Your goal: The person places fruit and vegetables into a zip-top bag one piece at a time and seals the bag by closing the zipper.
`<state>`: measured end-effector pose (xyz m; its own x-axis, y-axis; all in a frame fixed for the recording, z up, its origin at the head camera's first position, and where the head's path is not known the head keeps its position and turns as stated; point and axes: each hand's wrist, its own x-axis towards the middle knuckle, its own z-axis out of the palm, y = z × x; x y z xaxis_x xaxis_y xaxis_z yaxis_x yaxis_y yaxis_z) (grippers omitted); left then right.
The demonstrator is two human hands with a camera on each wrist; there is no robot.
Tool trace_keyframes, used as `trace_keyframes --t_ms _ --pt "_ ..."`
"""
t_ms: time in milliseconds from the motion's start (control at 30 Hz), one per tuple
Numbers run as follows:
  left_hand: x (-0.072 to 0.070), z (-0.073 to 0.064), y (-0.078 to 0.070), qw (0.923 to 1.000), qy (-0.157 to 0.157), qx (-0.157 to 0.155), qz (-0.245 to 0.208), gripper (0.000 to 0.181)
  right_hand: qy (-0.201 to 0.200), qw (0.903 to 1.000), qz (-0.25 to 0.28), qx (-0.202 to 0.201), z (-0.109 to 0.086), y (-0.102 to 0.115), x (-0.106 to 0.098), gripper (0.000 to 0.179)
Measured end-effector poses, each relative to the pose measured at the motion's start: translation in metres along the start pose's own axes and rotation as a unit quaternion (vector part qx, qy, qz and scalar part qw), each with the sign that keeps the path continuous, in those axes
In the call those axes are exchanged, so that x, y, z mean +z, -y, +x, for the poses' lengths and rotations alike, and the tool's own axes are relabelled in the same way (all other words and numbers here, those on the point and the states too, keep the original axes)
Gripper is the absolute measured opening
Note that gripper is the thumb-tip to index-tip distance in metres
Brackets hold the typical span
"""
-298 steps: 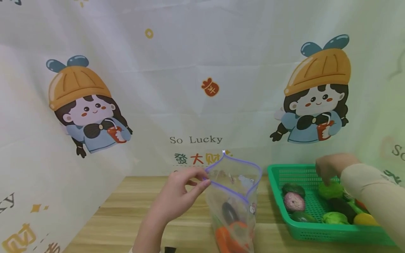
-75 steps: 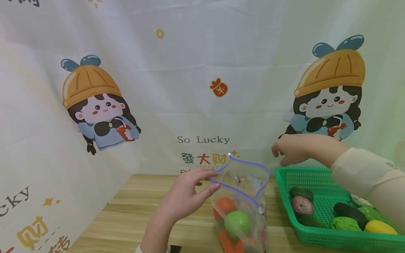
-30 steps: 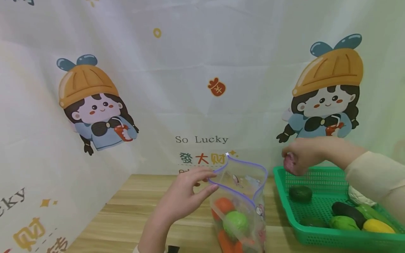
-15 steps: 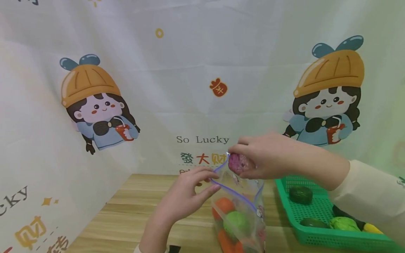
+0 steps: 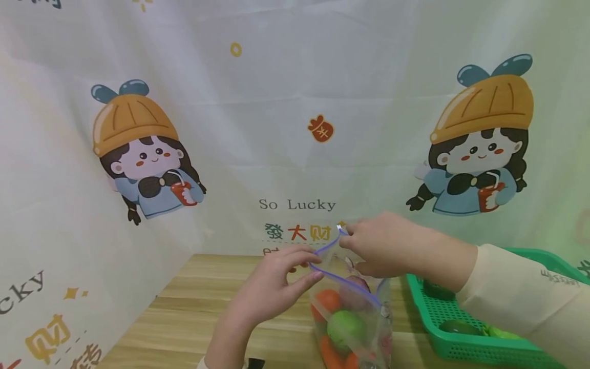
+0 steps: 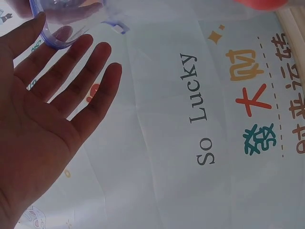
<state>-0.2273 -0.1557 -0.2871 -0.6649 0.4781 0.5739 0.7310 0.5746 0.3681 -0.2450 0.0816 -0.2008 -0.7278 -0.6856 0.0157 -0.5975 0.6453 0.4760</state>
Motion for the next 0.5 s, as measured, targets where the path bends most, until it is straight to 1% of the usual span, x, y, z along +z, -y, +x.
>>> trace_keyframes --t_ms 133,233,333,500 --pt "-0.001 0.001 0.000 1.0000 0.001 -0.002 0.000 0.026 -0.001 0.9996 0.015 0.023 -0.001 -0.011 -0.001 0.045" --pt "-0.001 0.001 0.000 1.0000 0.004 -0.006 0.002 0.027 -0.017 0.9988 0.025 0.038 -0.003 -0.024 0.003 0.036" --pt "-0.001 0.001 0.000 0.9999 0.007 -0.010 0.003 0.027 -0.021 0.9979 0.033 0.052 -0.003 -0.040 0.010 0.030" --pt "0.000 0.000 0.001 0.9999 0.006 -0.009 0.006 0.027 -0.013 0.9955 0.068 0.065 -0.004 -0.066 0.027 0.028"
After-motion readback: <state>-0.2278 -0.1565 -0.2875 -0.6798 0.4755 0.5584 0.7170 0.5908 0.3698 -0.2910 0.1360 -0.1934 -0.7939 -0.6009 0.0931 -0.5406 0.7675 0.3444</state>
